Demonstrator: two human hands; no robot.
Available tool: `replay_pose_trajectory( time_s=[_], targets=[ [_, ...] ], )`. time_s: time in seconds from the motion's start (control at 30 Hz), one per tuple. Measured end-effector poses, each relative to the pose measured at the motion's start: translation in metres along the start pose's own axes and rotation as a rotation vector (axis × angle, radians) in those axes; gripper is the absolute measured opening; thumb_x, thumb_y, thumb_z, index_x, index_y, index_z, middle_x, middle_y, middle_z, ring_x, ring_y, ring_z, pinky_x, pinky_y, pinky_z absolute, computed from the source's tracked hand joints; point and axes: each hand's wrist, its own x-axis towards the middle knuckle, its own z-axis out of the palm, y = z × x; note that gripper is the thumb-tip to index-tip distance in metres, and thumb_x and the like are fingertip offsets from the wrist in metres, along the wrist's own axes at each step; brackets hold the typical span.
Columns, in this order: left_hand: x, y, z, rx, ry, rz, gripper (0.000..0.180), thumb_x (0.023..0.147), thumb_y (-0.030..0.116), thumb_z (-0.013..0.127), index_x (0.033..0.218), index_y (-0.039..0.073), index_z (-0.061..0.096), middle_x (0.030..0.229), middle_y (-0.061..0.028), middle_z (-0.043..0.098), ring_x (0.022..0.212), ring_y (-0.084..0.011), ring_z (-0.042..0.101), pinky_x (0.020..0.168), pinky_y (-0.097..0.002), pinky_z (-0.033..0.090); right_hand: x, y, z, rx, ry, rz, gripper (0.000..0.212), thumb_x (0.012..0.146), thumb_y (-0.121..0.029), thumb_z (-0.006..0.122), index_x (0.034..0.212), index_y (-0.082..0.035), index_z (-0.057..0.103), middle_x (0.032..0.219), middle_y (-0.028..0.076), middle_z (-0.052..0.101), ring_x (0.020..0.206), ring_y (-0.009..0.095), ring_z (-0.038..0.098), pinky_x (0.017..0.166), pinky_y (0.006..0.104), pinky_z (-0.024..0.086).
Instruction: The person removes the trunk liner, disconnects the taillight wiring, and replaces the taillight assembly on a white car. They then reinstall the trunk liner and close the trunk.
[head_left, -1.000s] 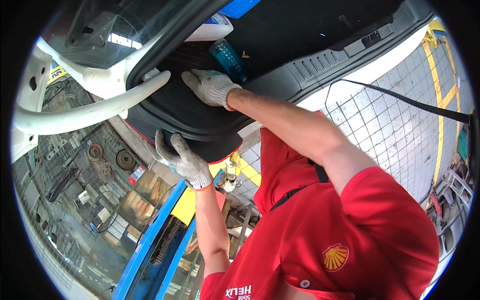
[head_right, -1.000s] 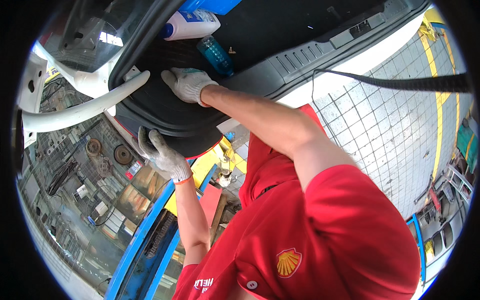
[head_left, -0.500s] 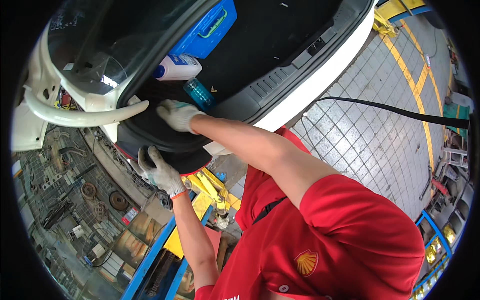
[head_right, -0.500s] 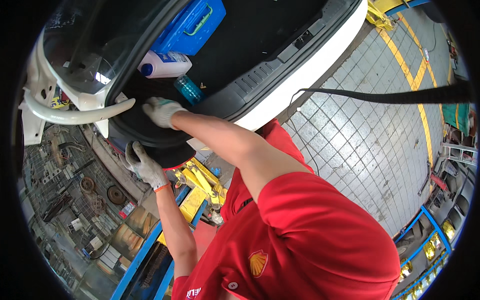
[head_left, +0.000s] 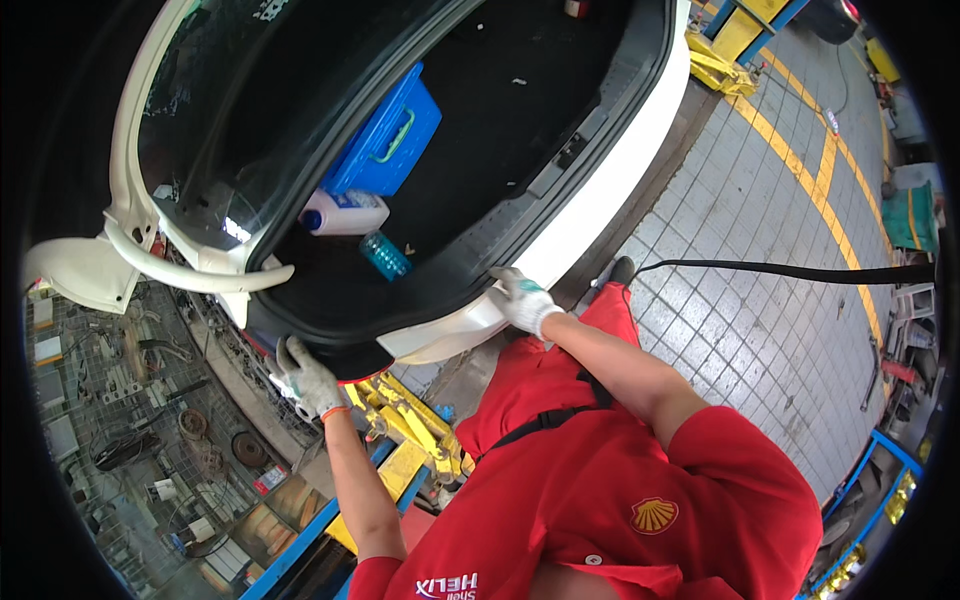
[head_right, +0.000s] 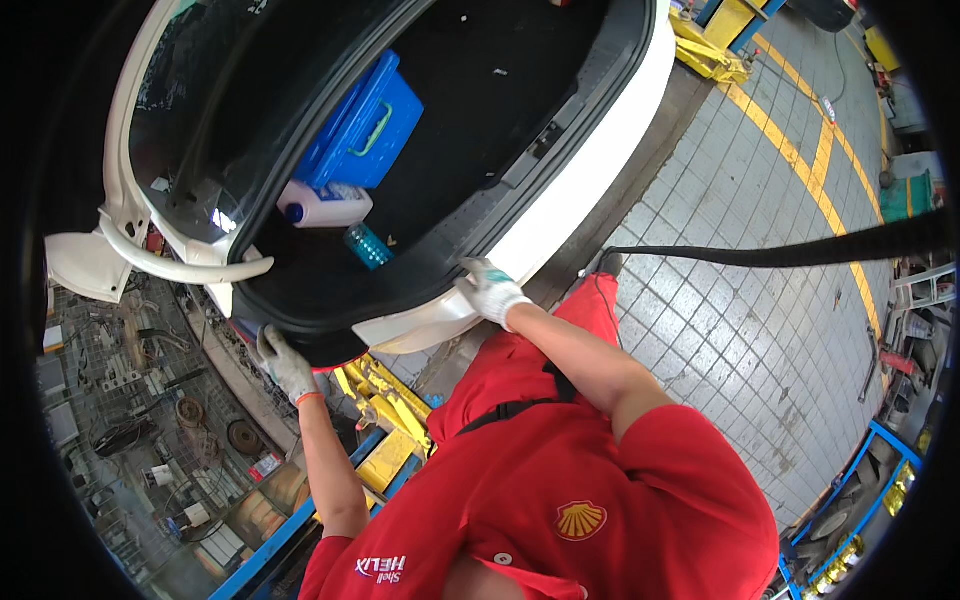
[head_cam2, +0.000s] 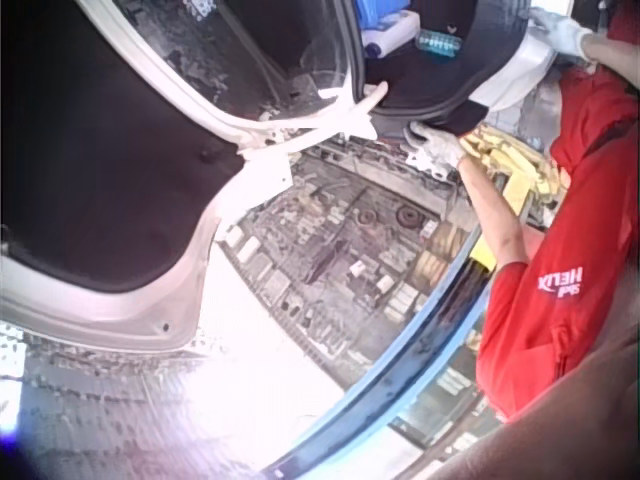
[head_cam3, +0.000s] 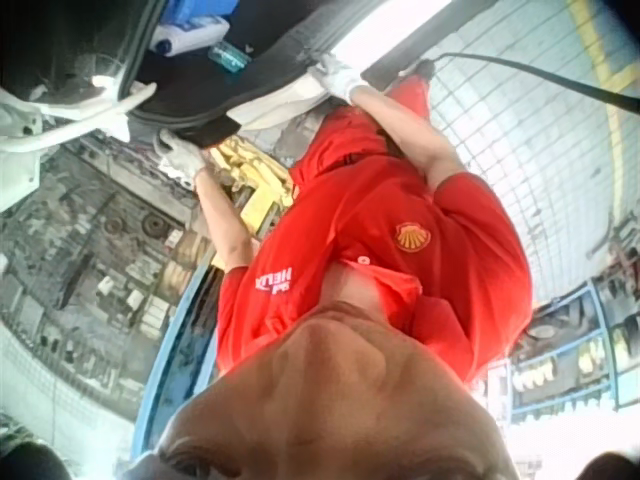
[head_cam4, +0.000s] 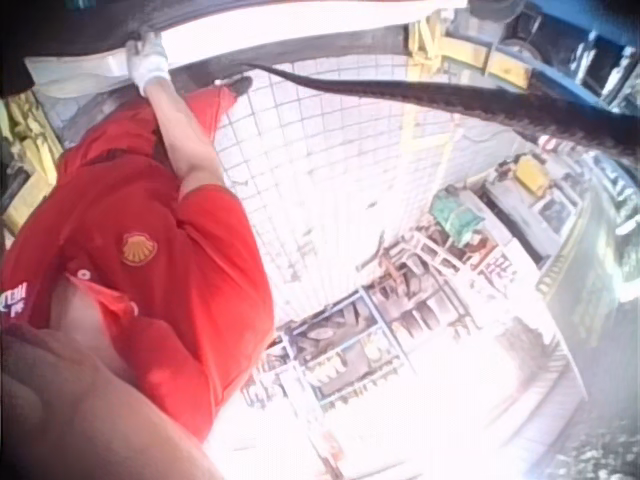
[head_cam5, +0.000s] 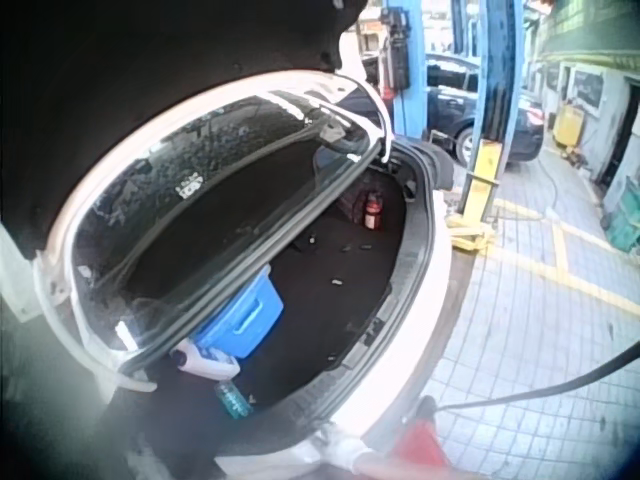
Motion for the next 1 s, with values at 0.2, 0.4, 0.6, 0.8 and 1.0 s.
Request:
replay_pose_trajectory(
  time_s=[0.2,0.4,0.6,0.8,1.0],
  targets=[
    [-0.007,0.005,0.004,-0.133,-0.002,-0.131,0.059,0.120,0.044,0.047,0.155,-0.001,0.061,0.160,-0.0256,0.053,0.140,-0.0382,0.062,0.117,-0.0448,0.052,-0.012,0.115,-0.159,-0.036,0.249,0.244,0.059,0.106,-0.036,0.066,0.153,0.001,0.063,0.150,0.030,0.064,0.143,0.044,0.060,0.122,0.0462,0.047],
    [-0.091,0.104,0.047,0.345,0.438,-0.032,0.058,0.112,0.040,0.062,0.143,-0.009,0.065,0.146,-0.0307,0.066,0.137,-0.0467,0.062,0.120,-0.0528,0.048,-0.025,0.172,-0.351,0.076,0.456,0.262,0.062,0.107,-0.043,0.062,0.151,0.001,0.063,0.147,0.027,0.068,0.141,0.043,0.063,0.120,0.0436,0.049],
    [-0.206,0.270,0.197,-0.026,0.056,0.218,0.051,0.090,0.015,0.085,0.137,0.003,0.069,0.138,-0.0190,0.069,0.138,-0.0397,0.060,0.119,-0.0509,0.048,-0.008,0.223,-0.466,0.256,0.616,0.273,0.056,0.109,-0.038,0.066,0.152,-0.002,0.062,0.139,0.019,0.073,0.127,0.031,0.069,0.110,0.0402,0.053],
    [-0.214,0.378,0.326,-0.147,-0.481,-0.011,0.064,0.099,0.040,0.080,0.149,0.005,0.062,0.150,-0.0239,0.059,0.134,-0.0406,0.065,0.115,-0.0454,0.054,0.017,0.249,-0.496,0.450,0.766,0.291,0.056,0.113,-0.033,0.065,0.157,0.000,0.054,0.118,0.006,0.069,0.092,0.015,0.063,0.082,0.0334,0.056],
    [-0.158,0.448,0.442,0.013,-0.647,-0.220,0.078,0.099,0.053,0.075,0.159,0.005,0.056,0.158,-0.0273,0.058,0.140,-0.0452,0.063,0.117,-0.0508,0.052,0.031,0.242,-0.578,0.525,0.737,0.303,0.049,0.113,-0.029,0.066,0.154,-0.002,0.058,0.118,0.006,0.069,0.093,0.014,0.067,0.081,0.0325,0.058]
  ],
)
